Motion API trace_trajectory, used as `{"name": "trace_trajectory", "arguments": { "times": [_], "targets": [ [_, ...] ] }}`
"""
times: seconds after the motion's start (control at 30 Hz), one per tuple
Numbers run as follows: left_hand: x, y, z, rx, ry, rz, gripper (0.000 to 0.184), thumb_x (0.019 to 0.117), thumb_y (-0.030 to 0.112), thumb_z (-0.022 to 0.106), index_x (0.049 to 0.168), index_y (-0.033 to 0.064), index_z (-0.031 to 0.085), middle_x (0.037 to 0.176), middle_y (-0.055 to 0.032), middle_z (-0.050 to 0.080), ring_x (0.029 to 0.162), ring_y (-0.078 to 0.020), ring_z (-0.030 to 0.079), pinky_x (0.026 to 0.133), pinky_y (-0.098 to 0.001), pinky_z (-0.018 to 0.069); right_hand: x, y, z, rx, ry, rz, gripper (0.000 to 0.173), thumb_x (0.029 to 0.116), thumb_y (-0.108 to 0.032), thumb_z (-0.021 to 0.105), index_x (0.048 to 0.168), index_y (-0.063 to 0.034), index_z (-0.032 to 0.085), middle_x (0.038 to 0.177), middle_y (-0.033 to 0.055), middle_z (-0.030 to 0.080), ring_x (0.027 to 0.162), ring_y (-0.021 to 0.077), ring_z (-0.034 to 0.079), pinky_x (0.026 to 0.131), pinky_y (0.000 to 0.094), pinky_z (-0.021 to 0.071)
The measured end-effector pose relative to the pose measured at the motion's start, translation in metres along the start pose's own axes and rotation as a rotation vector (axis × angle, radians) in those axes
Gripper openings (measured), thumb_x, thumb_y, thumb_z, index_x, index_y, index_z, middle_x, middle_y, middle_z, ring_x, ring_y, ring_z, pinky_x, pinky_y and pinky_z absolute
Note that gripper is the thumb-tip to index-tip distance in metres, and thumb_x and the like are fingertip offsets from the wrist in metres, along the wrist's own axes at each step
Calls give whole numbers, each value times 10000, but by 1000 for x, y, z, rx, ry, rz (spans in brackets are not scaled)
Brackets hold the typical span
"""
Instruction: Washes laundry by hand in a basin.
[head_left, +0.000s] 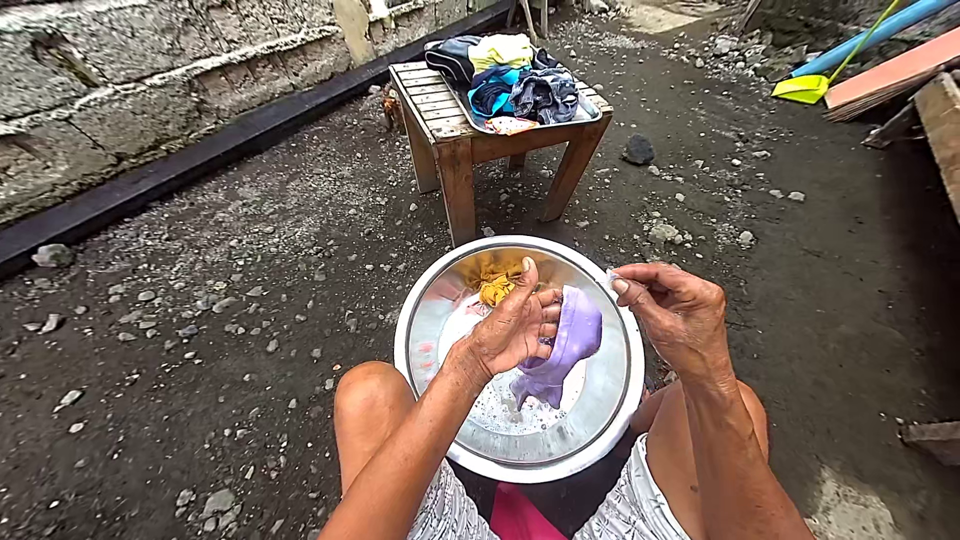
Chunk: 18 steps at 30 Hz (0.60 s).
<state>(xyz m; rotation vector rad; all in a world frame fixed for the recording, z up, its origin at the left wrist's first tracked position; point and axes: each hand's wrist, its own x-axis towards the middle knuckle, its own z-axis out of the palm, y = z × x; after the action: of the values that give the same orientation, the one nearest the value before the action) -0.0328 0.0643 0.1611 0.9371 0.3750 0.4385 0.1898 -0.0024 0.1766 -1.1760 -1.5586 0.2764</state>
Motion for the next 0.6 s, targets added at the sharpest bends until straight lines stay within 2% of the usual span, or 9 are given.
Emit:
{"name": "trace_trajectory", "arguments": {
  "times": [0.03, 0.07, 0.1, 0.13, 0.2, 0.37, 0.6],
  "targets": [
    [0, -1, 0, 31, 21, 13, 823, 942, 797, 308, 1351, 122, 544, 1199, -48, 686, 1070, -153, 672, 848, -331, 570, 1, 0, 1, 82, 13, 40, 142, 955, -125, 684, 1052, -42, 746, 888, -5, 732, 705, 34, 664, 664, 193, 579],
    [1, -3, 2, 65, 59, 33, 644, 1015, 662, 351, 1281, 124, 585, 1131, -20, 704, 1031, -123, 680, 859, -311, 568, 1, 1, 2, 163, 18, 74, 129, 944, -95, 689, 1050, -42, 740, 866, -14, 732, 694, 40, 669, 662, 198, 586],
    [2, -4, 5, 91, 111, 49, 411, 1069, 446, 403, 1204, 117, 609, 1051, -2, 712, 970, -101, 687, 852, -295, 572, 2, 1, 3, 233, 17, 103, 123, 935, -74, 693, 1045, -43, 740, 850, -14, 731, 685, 52, 670, 659, 206, 589],
    [4, -5, 7, 98, 162, 50, 248, 1079, 262, 439, 1143, 97, 612, 984, -4, 705, 909, -98, 690, 833, -289, 578, 1, 2, 4, 279, 11, 124, 122, 929, -64, 697, 1042, -43, 741, 842, -10, 730, 680, 61, 669, 658, 213, 590],
    [8, -7, 9, 96, 246, 36, 158, 1064, 81, 461, 1078, 60, 617, 911, -15, 695, 827, -102, 687, 784, -281, 583, 1, 5, 6, 324, -14, 141, 126, 927, -55, 698, 1044, -42, 744, 851, 2, 732, 682, 74, 671, 660, 221, 593],
    [12, -14, 8, 98, 272, 89, 203, 1079, 106, 444, 995, 62, 623, 854, -12, 677, 792, -93, 669, 773, -274, 572, 0, 9, 11, 344, -66, 167, 122, 922, -47, 701, 1036, -36, 743, 850, 13, 737, 684, 77, 676, 658, 224, 594],
    [10, -13, 14, 42, 352, 88, 319, 1113, 242, 400, 953, 71, 617, 809, -12, 667, 761, -90, 665, 757, -265, 571, -2, 9, 18, 340, -95, 177, 119, 923, -50, 698, 1033, -34, 739, 844, 9, 736, 679, 72, 678, 661, 219, 596]
  ]
}}
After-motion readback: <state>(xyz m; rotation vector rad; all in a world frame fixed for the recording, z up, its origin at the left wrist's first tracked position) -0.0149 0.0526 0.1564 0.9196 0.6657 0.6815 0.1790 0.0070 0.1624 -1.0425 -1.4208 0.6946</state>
